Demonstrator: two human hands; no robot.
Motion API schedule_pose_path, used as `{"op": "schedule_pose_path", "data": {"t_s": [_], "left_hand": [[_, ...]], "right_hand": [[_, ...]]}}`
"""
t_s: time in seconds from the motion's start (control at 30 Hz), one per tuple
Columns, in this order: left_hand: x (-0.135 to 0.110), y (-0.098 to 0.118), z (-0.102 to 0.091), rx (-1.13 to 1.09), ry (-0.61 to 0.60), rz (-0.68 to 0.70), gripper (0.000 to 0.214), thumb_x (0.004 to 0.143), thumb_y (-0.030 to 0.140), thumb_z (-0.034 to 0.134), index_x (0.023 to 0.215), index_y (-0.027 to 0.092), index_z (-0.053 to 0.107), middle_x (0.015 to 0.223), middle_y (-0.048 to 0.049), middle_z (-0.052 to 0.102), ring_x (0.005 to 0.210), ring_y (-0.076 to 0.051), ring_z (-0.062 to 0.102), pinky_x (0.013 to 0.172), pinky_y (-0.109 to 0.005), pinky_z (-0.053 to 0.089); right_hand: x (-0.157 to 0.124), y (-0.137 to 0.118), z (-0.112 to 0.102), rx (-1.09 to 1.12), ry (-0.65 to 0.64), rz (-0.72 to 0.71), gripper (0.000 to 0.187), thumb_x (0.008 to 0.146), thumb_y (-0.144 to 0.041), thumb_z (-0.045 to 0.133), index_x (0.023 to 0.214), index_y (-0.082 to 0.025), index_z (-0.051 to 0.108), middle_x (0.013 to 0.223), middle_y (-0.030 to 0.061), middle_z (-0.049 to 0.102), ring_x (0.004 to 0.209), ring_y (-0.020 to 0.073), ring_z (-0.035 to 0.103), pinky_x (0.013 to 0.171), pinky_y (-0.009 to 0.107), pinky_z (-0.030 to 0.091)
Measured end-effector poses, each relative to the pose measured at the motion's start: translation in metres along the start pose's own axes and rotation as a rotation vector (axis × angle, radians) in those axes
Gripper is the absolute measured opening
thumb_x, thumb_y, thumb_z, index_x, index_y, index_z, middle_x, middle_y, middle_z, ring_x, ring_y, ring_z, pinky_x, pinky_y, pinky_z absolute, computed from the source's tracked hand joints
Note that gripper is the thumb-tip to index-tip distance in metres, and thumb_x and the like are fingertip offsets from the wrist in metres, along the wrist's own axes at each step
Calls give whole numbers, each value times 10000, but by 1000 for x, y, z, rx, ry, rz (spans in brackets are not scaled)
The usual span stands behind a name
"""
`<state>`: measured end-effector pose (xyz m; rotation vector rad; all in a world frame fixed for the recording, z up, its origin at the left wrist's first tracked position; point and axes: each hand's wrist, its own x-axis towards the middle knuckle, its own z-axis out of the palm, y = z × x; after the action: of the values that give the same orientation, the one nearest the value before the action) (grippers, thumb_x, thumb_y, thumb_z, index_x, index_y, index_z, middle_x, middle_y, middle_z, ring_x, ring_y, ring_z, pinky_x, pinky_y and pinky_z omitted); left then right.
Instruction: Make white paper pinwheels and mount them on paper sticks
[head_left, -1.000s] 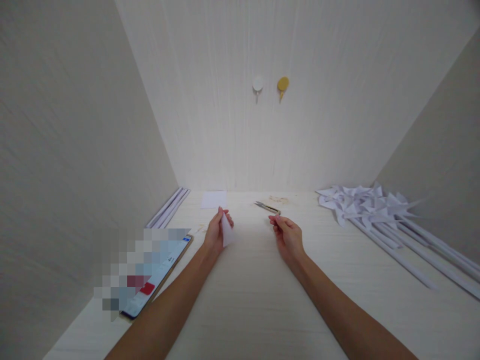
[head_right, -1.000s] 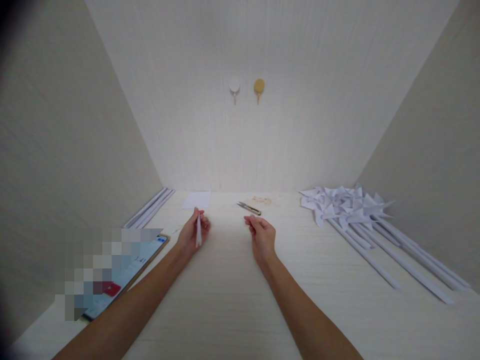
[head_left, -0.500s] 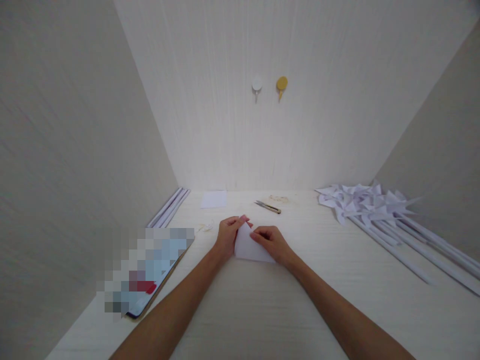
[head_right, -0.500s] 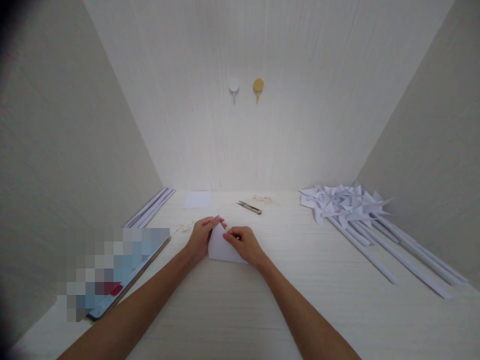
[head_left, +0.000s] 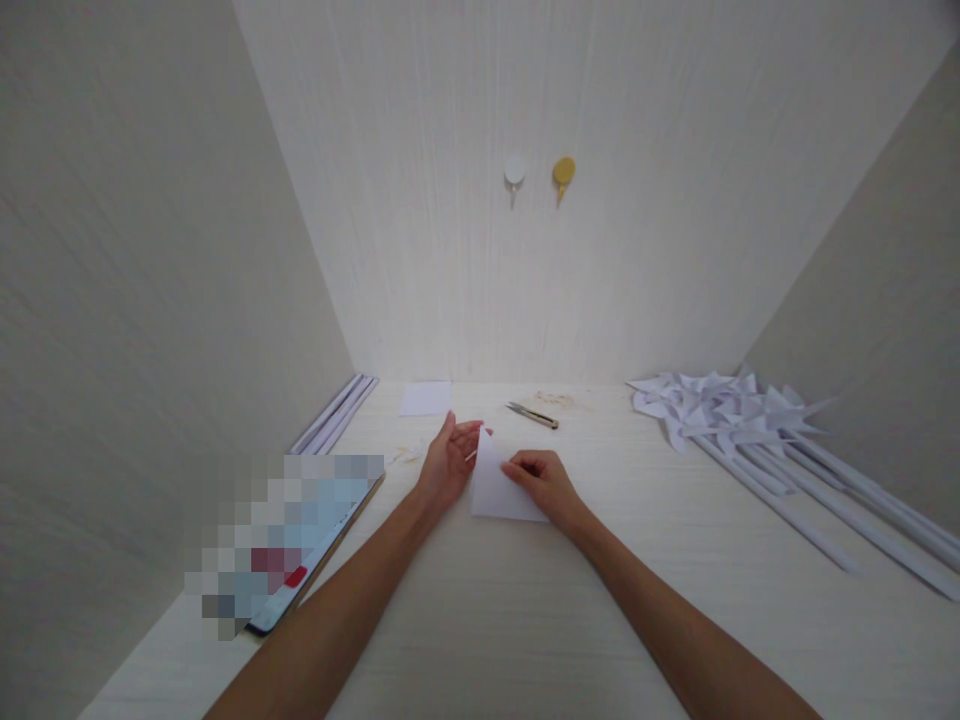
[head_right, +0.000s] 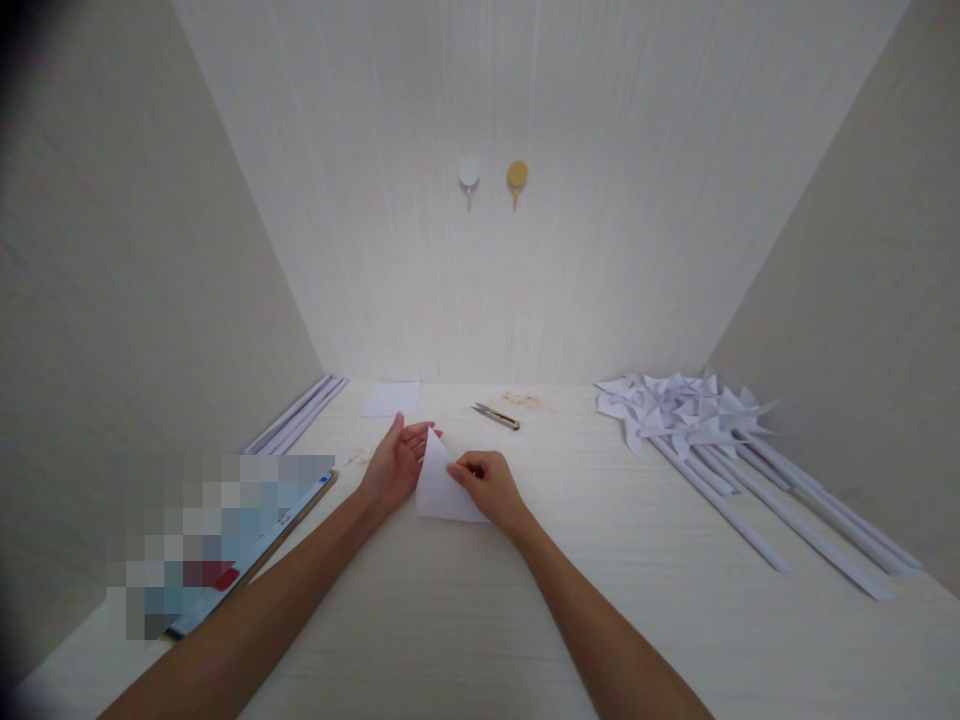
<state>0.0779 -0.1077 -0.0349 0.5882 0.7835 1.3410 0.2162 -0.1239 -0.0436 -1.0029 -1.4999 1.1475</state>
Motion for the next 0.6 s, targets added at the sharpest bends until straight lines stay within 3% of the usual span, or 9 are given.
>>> {"op": "schedule_pose_path", "data": {"t_s": [0.1,0.17,0.37,0.5,0.6], "left_hand": [[0,-8,-2,306,-80,73,379,498,485,712,516,125,591,455,-13,565,403,-98,464,412,-219,328],[-1,-11,-3,416,-25,93,396,439,472,739,446,132,536,380,17,493,344,-76,393,371,-214,260],[4,-2,-6,238,263,223,472,382,542,719,423,166,437,346,59,421,327,-69,364,362,-215,255],[7,2,-10,137,317,253,499,353,561,719,449,165,431,367,67,424,347,-69,372,380,-216,279],[8,2,-14,104,271,219,493,401,576,700,504,158,459,411,59,453,377,-80,411,403,-220,303]], "right_hand": [[1,1,0,11,24,-1,265,595,-354,629,427,-165,549,422,-41,441,425,73,348,411,215,241],[1,0,1,8,17,2,261,601,-357,624,437,-165,556,424,-42,445,429,73,348,416,215,242],[-1,-2,2,86,-45,11,264,604,-391,620,462,-172,582,408,-25,517,405,77,378,426,216,266],[0,-2,-2,178,-43,22,274,588,-393,626,444,-169,560,397,-8,532,388,75,378,424,219,275],[2,1,-6,297,50,24,285,583,-378,626,422,-172,514,375,-18,495,381,67,352,415,217,255]]}}
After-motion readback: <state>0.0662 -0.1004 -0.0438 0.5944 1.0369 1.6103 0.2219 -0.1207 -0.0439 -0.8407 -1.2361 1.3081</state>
